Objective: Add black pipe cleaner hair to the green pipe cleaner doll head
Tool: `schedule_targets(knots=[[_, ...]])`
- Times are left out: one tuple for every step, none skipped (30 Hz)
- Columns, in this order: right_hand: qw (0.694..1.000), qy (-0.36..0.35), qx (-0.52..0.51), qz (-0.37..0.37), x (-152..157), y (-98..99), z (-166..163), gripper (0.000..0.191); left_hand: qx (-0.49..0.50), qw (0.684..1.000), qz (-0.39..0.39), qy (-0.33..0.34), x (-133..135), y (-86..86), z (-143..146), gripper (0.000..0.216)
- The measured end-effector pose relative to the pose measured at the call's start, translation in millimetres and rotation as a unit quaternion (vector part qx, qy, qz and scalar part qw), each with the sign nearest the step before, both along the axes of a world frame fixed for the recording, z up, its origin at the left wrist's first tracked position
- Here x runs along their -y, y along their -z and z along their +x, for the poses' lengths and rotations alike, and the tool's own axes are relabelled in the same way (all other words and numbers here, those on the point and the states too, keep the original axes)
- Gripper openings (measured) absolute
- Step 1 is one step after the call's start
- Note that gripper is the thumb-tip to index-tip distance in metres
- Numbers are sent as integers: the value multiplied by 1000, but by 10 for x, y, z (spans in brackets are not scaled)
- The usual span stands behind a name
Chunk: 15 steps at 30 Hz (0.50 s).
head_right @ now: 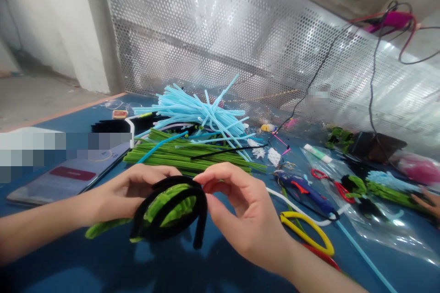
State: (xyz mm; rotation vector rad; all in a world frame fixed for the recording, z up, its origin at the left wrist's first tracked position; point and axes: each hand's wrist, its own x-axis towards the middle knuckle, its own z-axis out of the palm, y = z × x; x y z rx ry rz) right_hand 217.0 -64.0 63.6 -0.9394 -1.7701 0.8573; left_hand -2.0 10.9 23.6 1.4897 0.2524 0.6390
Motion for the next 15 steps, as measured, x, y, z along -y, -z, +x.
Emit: schedule_targets(knots=[[1000, -5, 3, 6, 6, 12, 3, 21, -2, 1000, -1, 1, 0, 3, -2, 14], [1000, -6, 9, 15, 11, 24, 8, 23, -6, 1000, 3, 1, -1, 7, -4, 15], [1000, -4, 17, 23, 13, 37, 16, 25, -7, 1000, 8, -1, -1, 12, -4, 17], [999, 1, 26, 30, 12, 49, 26, 26, -6, 1000, 13, -3, -2, 16, -3, 19], [999, 7, 34, 35, 9, 60, 37, 28, -6, 1000, 16, -6, -2, 19, -3, 21], [998, 11, 40, 39, 5, 69, 48, 29, -6, 1000, 20, -9, -3, 20, -2, 23], [998, 13, 44, 41, -1, 77, 57, 30, -8, 1000, 25, -12, -4, 19, -1, 25], [998, 14, 44, 40, -7, 82, 65, 31, -10, 999, 29, -15, -5, 17, -1, 27], [998, 12, 44, 36, -12, 84, 71, 32, -14, 999, 32, -18, -6, 13, 0, 29], [999, 7, 44, 31, -15, 85, 74, 33, -16, 999, 33, -20, -7, 9, 0, 29], [999, 1, 44, 25, -17, 85, 76, 34, -16, 999, 33, -20, -7, 4, 0, 29], [999, -5, 43, 19, -18, 85, 77, 35, -15, 999, 30, -18, -8, 0, 0, 28], [999, -9, 42, 12, -18, 84, 76, 36, -14, 999, 26, -14, -8, -3, -1, 26], [999, -11, 40, 9, -17, 84, 75, 36, -13, 1000, 23, -11, -9, -5, -1, 25], [999, -11, 37, 7, -15, 84, 73, 36, -14, 1000, 21, -8, -10, -5, -2, 24]])
